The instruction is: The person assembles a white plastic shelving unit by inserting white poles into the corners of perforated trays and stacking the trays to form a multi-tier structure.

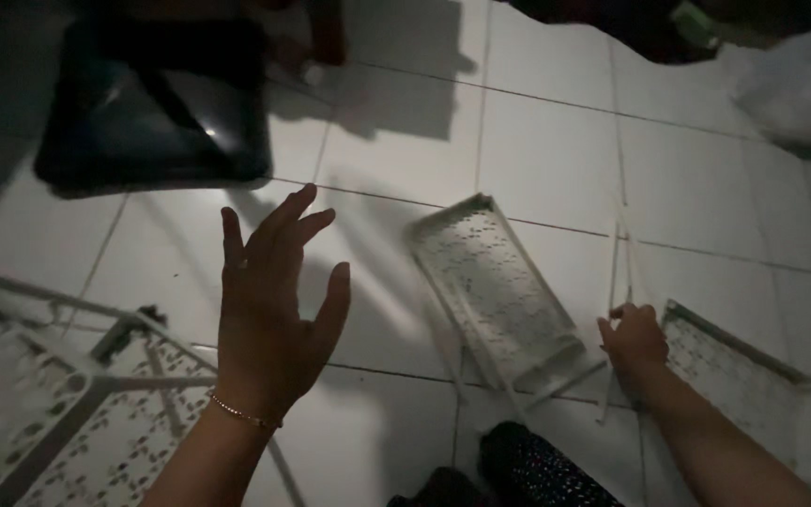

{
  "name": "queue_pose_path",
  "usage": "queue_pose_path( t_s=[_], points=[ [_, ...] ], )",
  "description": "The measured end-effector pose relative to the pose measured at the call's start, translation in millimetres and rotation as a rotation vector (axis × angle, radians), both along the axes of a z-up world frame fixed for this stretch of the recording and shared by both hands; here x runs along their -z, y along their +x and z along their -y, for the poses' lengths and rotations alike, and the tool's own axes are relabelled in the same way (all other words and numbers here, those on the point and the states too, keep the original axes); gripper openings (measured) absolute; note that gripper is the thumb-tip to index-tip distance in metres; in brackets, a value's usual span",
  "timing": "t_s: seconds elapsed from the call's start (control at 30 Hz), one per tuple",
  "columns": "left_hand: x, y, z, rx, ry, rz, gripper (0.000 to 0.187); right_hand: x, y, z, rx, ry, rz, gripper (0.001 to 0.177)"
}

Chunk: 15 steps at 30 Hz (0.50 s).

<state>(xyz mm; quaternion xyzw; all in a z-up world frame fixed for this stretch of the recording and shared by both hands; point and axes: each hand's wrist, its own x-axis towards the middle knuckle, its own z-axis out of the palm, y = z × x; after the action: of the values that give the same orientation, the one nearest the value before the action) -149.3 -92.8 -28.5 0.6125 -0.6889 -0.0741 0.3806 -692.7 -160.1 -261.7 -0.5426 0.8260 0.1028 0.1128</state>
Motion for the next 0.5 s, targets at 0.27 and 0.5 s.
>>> queue_pose_path(
  t_s=[0.27, 0.5],
  points=[
    [-16, 46, -31, -0.12, -0.076, 0.025, 0.037, 16, 3, 26, -0.671, -0.026, -0.523, 0.014],
    [-45, 83, -75, -0.084, -0.31, -0.445, 0.052, -67, 216, 89, -0.559, -0.746, 1.098, 0.034]
  ],
)
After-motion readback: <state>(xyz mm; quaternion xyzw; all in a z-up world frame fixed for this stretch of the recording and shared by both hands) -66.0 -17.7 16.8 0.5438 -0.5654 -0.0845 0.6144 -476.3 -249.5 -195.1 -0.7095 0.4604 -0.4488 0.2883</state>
